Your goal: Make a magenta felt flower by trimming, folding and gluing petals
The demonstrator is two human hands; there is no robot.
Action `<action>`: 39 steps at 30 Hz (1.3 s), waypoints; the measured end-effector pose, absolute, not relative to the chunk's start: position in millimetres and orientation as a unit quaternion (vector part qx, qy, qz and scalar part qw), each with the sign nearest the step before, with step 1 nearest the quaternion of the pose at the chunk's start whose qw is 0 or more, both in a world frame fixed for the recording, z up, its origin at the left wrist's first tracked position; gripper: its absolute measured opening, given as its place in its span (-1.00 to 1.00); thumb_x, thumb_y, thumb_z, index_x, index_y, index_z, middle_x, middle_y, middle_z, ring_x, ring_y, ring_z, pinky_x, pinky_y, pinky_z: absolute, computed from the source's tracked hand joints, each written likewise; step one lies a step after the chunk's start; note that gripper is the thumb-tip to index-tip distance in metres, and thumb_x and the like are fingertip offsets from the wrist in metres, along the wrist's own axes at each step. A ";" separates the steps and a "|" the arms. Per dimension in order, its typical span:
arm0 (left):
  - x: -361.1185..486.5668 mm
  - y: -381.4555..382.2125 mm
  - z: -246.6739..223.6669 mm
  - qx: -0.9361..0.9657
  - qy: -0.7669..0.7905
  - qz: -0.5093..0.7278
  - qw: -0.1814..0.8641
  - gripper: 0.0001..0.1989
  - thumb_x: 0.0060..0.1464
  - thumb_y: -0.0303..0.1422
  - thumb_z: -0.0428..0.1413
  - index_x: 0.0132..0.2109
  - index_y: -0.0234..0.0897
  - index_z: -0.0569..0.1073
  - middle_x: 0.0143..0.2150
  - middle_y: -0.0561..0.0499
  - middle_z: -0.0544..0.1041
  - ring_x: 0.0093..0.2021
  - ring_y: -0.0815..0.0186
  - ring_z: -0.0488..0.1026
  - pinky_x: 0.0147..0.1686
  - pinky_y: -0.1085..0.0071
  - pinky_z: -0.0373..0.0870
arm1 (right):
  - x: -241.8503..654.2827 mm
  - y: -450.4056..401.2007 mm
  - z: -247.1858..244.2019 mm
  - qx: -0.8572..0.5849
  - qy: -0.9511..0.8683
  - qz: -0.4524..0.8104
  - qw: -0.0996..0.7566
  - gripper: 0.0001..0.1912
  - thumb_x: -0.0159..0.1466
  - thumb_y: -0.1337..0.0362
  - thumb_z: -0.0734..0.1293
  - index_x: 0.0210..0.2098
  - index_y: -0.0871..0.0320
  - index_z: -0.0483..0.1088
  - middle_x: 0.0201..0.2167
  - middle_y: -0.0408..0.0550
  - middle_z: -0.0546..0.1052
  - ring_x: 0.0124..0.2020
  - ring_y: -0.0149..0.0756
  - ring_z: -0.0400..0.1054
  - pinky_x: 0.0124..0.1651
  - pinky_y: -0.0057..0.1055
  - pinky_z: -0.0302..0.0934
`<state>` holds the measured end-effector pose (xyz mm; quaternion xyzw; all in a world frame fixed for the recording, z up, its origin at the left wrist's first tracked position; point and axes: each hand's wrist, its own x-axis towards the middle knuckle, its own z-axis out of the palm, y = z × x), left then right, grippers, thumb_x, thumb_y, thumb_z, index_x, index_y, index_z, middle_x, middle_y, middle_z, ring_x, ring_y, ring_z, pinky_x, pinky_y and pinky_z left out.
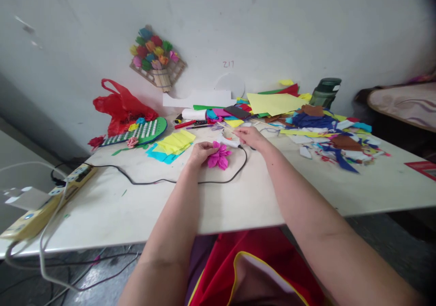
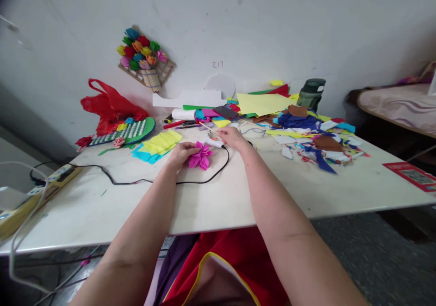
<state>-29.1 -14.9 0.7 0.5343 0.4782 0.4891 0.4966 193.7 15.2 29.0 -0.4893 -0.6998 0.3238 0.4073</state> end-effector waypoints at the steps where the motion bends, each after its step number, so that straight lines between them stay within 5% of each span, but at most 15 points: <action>1: -28.7 -16.0 1.6 0.534 0.476 0.486 0.501 -0.55 -0.49 -0.19 0.41 -0.38 -0.35 0.55 -0.48 0.01 0.54 -0.49 0.38 0.41 -0.42 0.44 0.33 | 190.4 12.8 29.9 -0.474 -0.711 0.333 0.398 -0.61 0.13 -0.04 0.29 -0.38 0.20 0.44 -0.71 -0.27 0.22 -0.63 -0.48 0.04 -0.50 -0.48 -0.03; 6: -27.2 -20.5 6.0 0.541 0.470 0.474 0.511 -0.54 -0.51 -0.20 0.42 -0.39 -0.36 0.56 -0.49 0.01 0.54 -0.49 0.39 0.41 -0.42 0.45 0.33 | 180.6 6.9 31.6 -0.444 -0.753 0.323 0.363 -0.54 0.11 -0.09 0.28 -0.62 0.18 0.28 -0.69 -0.23 0.24 -0.60 -0.50 0.06 -0.49 -0.49 -0.02; 11: -27.3 -22.2 8.0 0.547 0.462 0.464 0.522 -0.55 -0.51 -0.20 0.42 -0.40 -0.36 0.56 -0.50 0.02 0.53 -0.50 0.39 0.40 -0.44 0.45 0.33 | 176.3 5.3 31.3 -0.430 -0.771 0.327 0.337 -0.62 0.10 0.00 0.31 -0.61 0.21 0.33 -0.67 -0.22 0.29 -0.60 -0.51 0.06 -0.49 -0.49 -0.04; 15: -28.3 -21.8 7.2 0.555 0.462 0.456 0.520 -0.58 -0.46 -0.21 0.41 -0.39 -0.37 0.56 -0.50 0.02 0.52 -0.50 0.40 0.40 -0.43 0.46 0.32 | 175.0 6.4 30.0 -0.407 -0.774 0.364 0.321 -0.68 0.13 0.11 0.31 -0.35 0.28 0.48 -0.66 -0.24 0.31 -0.60 -0.51 0.09 -0.46 -0.49 -0.02; 20: -28.2 -23.0 9.3 0.564 0.453 0.445 0.528 -0.60 -0.43 -0.25 0.40 -0.37 -0.39 0.56 -0.47 0.00 0.54 -0.47 0.38 0.42 -0.38 0.43 0.35 | 174.3 9.1 27.2 -0.389 -0.767 0.412 0.299 -0.49 0.17 0.16 0.32 0.04 0.32 0.42 -0.69 -0.28 0.28 -0.58 -0.49 0.13 -0.42 -0.48 0.02; 39: -29.1 -22.2 8.5 0.584 0.424 0.434 0.539 -0.67 -0.37 -0.35 0.35 -0.34 -0.41 0.60 -0.44 -0.05 0.57 -0.45 0.33 0.44 -0.37 0.41 0.36 | 175.7 1.7 33.3 -0.354 -0.783 0.446 0.249 -0.51 0.16 0.13 0.32 0.02 0.25 0.46 -0.72 -0.33 0.17 -0.61 -0.51 0.02 -0.47 -0.49 -0.06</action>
